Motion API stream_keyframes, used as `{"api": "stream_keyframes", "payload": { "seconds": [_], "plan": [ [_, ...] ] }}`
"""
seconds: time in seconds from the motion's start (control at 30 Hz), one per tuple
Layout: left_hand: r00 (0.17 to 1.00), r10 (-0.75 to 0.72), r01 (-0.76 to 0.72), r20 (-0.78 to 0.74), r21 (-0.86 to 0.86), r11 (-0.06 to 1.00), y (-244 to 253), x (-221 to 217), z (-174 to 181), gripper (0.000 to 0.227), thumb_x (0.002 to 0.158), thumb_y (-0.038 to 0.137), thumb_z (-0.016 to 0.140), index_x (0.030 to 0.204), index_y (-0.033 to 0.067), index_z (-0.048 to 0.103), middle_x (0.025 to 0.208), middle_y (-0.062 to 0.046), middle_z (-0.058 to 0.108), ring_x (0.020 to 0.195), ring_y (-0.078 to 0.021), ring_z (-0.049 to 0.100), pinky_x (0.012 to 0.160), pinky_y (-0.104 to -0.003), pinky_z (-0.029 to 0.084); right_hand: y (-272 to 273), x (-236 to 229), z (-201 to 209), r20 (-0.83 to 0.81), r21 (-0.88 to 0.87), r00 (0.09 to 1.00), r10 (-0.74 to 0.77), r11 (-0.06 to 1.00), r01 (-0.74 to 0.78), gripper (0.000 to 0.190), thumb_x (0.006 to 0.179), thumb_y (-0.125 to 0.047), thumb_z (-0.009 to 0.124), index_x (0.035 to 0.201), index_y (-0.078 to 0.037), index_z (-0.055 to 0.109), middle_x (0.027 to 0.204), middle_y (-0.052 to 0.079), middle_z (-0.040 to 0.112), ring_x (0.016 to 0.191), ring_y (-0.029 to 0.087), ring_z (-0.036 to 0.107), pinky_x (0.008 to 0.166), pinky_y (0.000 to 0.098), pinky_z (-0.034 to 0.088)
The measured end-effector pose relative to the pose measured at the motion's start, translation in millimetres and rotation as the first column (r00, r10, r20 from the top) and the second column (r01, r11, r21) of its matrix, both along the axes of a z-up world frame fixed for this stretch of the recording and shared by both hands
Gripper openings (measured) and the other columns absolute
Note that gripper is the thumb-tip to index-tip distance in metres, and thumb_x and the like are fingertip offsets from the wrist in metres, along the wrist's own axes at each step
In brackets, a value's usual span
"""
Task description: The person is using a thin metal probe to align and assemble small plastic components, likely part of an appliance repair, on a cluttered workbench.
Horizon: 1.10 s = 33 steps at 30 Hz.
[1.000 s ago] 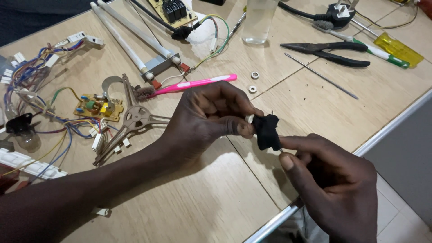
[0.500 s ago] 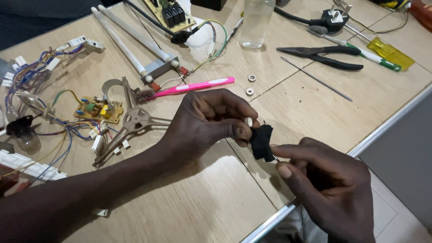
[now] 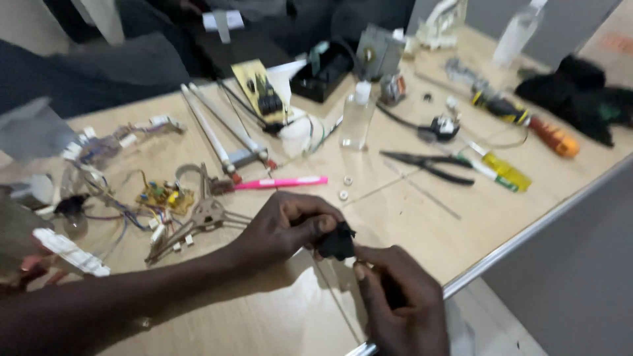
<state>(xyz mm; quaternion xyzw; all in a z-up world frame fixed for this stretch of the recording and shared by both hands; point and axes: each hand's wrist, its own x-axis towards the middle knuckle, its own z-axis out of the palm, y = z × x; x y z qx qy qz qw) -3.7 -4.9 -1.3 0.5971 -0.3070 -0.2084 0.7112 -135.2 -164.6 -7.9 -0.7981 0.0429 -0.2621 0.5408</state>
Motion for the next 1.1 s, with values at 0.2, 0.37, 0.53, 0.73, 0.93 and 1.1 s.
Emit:
{"api": "stream_keyframes", "payload": {
  "seconds": [0.2, 0.37, 0.53, 0.73, 0.93, 1.1],
  "plan": [
    [0.990, 0.104, -0.110, -0.093, -0.066, 0.992, -5.3, -6.1, -4.9, 0.024, 0.095, 0.021, 0.069, 0.082, 0.0011, 0.071, 0.072, -0.009, 0.071, 0.058, -0.0097, 0.050, 0.055, -0.024, 0.037, -1.0, 9.1, 7.7, 0.022, -0.228, 0.999, 0.046, 0.973, -0.039, 0.008, 0.091, -0.016, 0.066, 0.091, -0.015, 0.074, 0.074, 0.000, 0.065, 0.061, 0.012, 0.059, 0.055, 0.0270, 0.042],
    [0.970, 0.168, -0.209, 0.177, 0.249, 0.946, -1.2, -9.7, 8.5, 0.029, 0.103, 0.030, 0.058, 0.080, 0.0123, 0.053, 0.070, -0.001, 0.054, 0.066, -0.0120, 0.051, 0.060, -0.029, 0.041, 0.5, 10.6, 11.0, 0.047, -0.245, 0.997, 0.069, 0.968, -0.055, 0.011, 0.091, -0.013, 0.063, 0.095, -0.013, 0.073, 0.078, 0.001, 0.068, 0.058, 0.013, 0.059, 0.056, 0.0281, 0.045],
    [0.937, 0.182, -0.264, 0.299, 0.260, 0.929, -3.5, -6.0, 8.2, 0.032, 0.098, 0.036, 0.063, 0.075, 0.0169, 0.052, 0.067, 0.003, 0.052, 0.064, -0.0090, 0.048, 0.057, -0.029, 0.037, -4.2, 6.6, 14.6, 0.008, -0.196, 0.994, 0.113, 0.975, -0.109, 0.009, 0.093, -0.013, 0.062, 0.091, -0.013, 0.070, 0.060, 0.000, 0.056, 0.046, 0.009, 0.047, 0.048, 0.0270, 0.039],
    [0.957, 0.065, -0.170, 0.284, 0.361, 0.917, 3.5, -3.1, 41.4, 0.046, 0.094, 0.055, 0.061, 0.067, 0.0180, 0.056, 0.059, 0.004, 0.051, 0.055, -0.0043, 0.040, 0.052, -0.025, 0.026, -23.6, 7.0, 12.0, -0.146, 0.167, 0.968, 0.203, 0.970, -0.178, 0.011, 0.094, -0.014, 0.068, 0.101, -0.012, 0.077, 0.064, -0.006, 0.044, 0.058, 0.004, 0.040, 0.053, 0.0199, 0.034],
    [0.891, -0.129, -0.236, 0.434, 0.688, 0.687, 11.7, 6.2, 52.6, 0.012, 0.086, 0.028, 0.079, 0.088, 0.0164, 0.081, 0.067, -0.002, 0.070, 0.063, -0.0174, 0.064, 0.066, -0.034, 0.054, -28.8, -3.1, 22.2, 0.024, 0.414, 0.980, 0.198, 0.890, -0.190, 0.020, 0.101, -0.012, 0.060, 0.115, -0.001, 0.067, 0.055, 0.005, 0.045, 0.037, 0.011, 0.047, 0.032, 0.0248, 0.040],
    [0.833, -0.265, -0.321, 0.486, 0.814, 0.484, 8.0, -5.6, 54.5, 0.016, 0.077, 0.019, 0.078, 0.093, 0.0189, 0.077, 0.083, -0.004, 0.075, 0.088, -0.0325, 0.075, 0.084, -0.047, 0.057, -49.6, 5.8, 17.9, 0.043, 0.180, 0.998, 0.044, 0.982, -0.051, 0.020, 0.105, -0.010, 0.061, 0.121, -0.002, 0.069, 0.068, 0.010, 0.053, 0.052, 0.013, 0.054, 0.046, 0.0280, 0.045]
  ]
}}
